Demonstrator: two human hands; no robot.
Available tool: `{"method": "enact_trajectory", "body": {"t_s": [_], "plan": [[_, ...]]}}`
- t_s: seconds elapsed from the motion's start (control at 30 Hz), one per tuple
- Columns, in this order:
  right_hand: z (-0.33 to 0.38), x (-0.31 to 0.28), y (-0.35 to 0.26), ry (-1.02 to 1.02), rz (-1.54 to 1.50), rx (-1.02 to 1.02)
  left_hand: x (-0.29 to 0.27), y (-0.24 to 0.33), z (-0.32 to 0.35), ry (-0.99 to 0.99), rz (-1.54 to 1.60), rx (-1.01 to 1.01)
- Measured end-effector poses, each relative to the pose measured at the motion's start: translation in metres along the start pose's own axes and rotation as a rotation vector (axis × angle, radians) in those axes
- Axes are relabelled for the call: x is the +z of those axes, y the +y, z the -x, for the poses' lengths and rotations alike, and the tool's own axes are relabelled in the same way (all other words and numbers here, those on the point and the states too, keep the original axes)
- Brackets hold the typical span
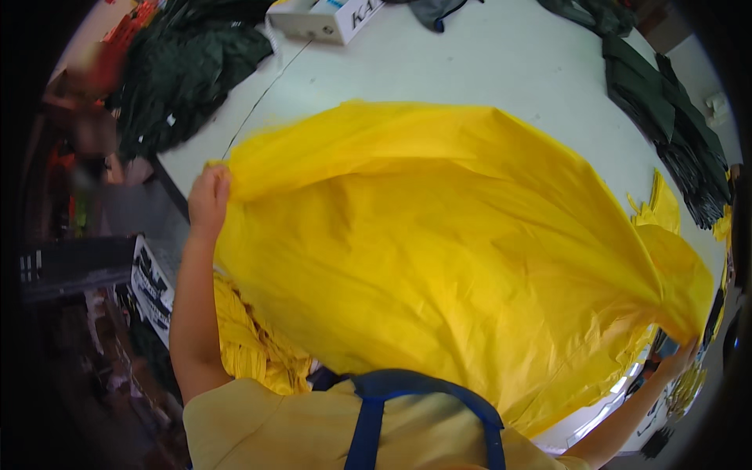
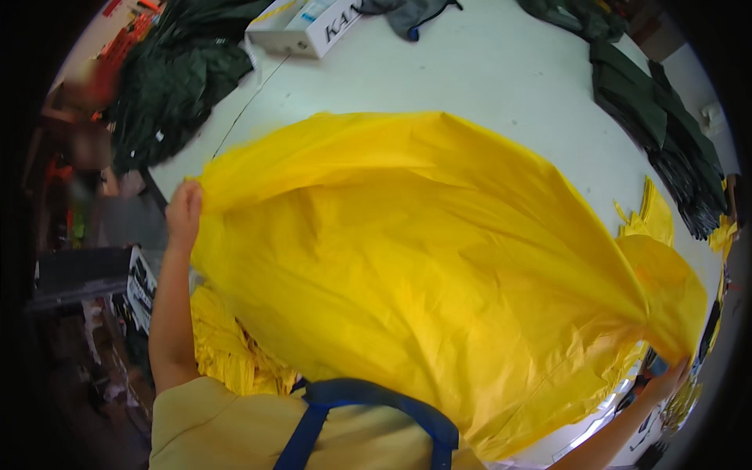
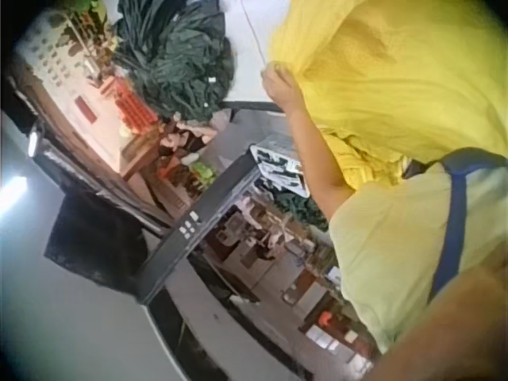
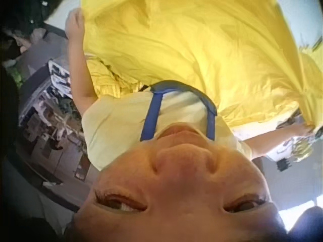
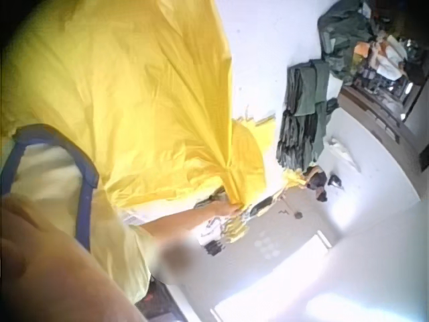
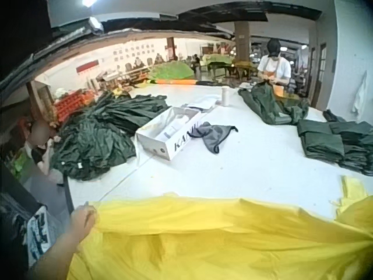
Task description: The person folds a yellow raincoat on a white table, trims loose threads with scissors, and places the folded item into a plastic basket. The person repeats this process with additional yellow raincoats.
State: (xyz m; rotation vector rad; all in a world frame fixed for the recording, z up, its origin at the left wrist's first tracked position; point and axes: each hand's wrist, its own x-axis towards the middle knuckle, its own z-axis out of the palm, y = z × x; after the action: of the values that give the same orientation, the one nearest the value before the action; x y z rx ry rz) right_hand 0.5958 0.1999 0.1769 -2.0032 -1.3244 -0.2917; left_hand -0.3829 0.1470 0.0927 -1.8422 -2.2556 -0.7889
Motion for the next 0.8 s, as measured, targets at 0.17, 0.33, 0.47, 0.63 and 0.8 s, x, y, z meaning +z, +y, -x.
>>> {"method": "enact_trajectory", "body": {"t_s": [0.17, 0.33, 0.47, 0.63, 0.8], "plan": [[0.121, -0.104, 0.119, -0.319, -0.085, 0.293, -0.024, 0.003, 0.107, -0.546, 0.086, -0.196], [0.183, -0.097, 0.071, -0.168, -0.471, 0.771, 0.013, -0.019, 0.140, -0.558, 0.374, -0.190], [0.188, -0.091, 0.058, -0.165, -0.430, 0.764, 0.046, -0.024, 0.136, -0.421, 0.002, 0.027], [0.167, -0.094, 0.064, -0.276, -0.538, 0.813, 0.017, -0.004, 0.100, -1.099, -0.067, -0.077], [0.089, -0.116, 0.063, -0.212, -0.757, 0.620, -0.090, -0.097, 0.048, -0.608, 1.215, -0.493]]}}
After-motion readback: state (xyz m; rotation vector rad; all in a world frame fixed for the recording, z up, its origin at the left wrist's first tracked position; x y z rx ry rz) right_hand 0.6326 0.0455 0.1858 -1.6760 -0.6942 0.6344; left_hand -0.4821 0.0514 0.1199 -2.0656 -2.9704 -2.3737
